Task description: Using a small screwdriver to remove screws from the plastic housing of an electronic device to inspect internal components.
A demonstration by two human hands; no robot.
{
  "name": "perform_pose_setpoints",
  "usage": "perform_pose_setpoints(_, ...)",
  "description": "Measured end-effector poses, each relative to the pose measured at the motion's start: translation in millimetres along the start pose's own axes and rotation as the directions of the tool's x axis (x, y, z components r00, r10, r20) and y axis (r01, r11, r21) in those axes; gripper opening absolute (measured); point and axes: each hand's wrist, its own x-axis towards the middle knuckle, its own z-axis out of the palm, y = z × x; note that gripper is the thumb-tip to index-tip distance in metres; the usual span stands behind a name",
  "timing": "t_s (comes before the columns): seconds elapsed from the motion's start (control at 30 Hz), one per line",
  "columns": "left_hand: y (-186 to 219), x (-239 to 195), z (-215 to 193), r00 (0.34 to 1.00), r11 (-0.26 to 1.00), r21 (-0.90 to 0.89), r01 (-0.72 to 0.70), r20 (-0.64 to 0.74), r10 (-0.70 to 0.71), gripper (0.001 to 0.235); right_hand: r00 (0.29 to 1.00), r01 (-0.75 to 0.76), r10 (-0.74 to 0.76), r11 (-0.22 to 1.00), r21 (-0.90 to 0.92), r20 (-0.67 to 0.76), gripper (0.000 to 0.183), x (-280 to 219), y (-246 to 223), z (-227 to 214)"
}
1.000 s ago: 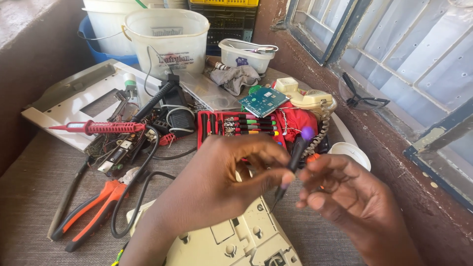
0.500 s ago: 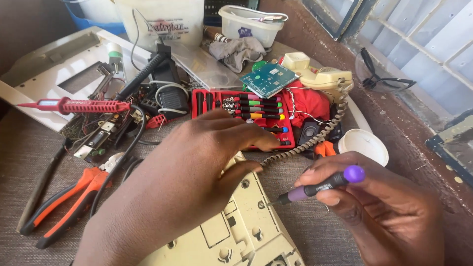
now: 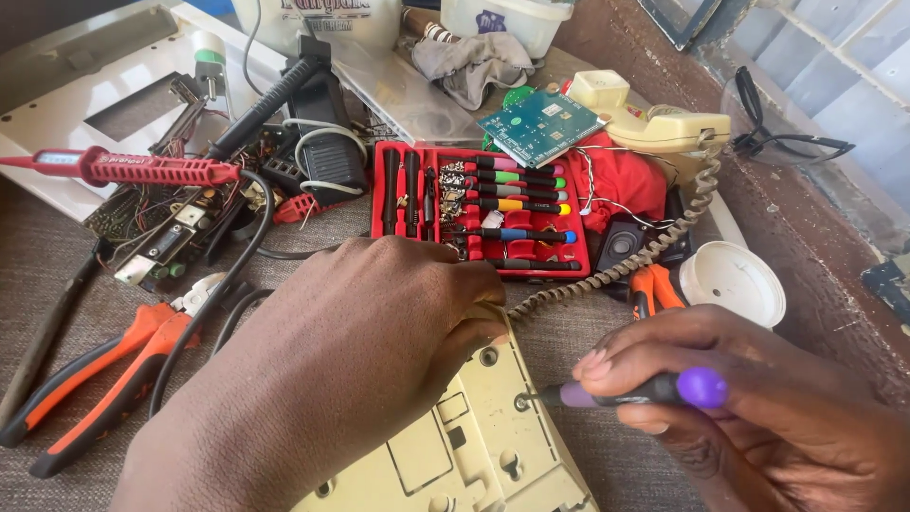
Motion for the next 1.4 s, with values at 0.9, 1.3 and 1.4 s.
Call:
perform_pose_setpoints(0.9,-13,7,15,0.981,0.980,-0.119,-0.162,-0.124,0.147,0.018,0.945,-0.309,0.253,0.897,0.315,0.207,0.022,25,-1,0)
perform_pose_setpoints(1.3,-8,-5,0,0.994,0.983,-0.150,-0.107,-0.004,0.108,0.026,0.803,-0.306,0.259,0.952,-0.002,0.537,0.032,46,-13,-12)
perform_pose_setpoints(1.4,-12,2,10,0.984,0.979,-0.111,-0.170,-0.070,0.163,0.026,0.854,-0.247,0.253,0.966,-0.073,0.455,0.048,45,-22,-10)
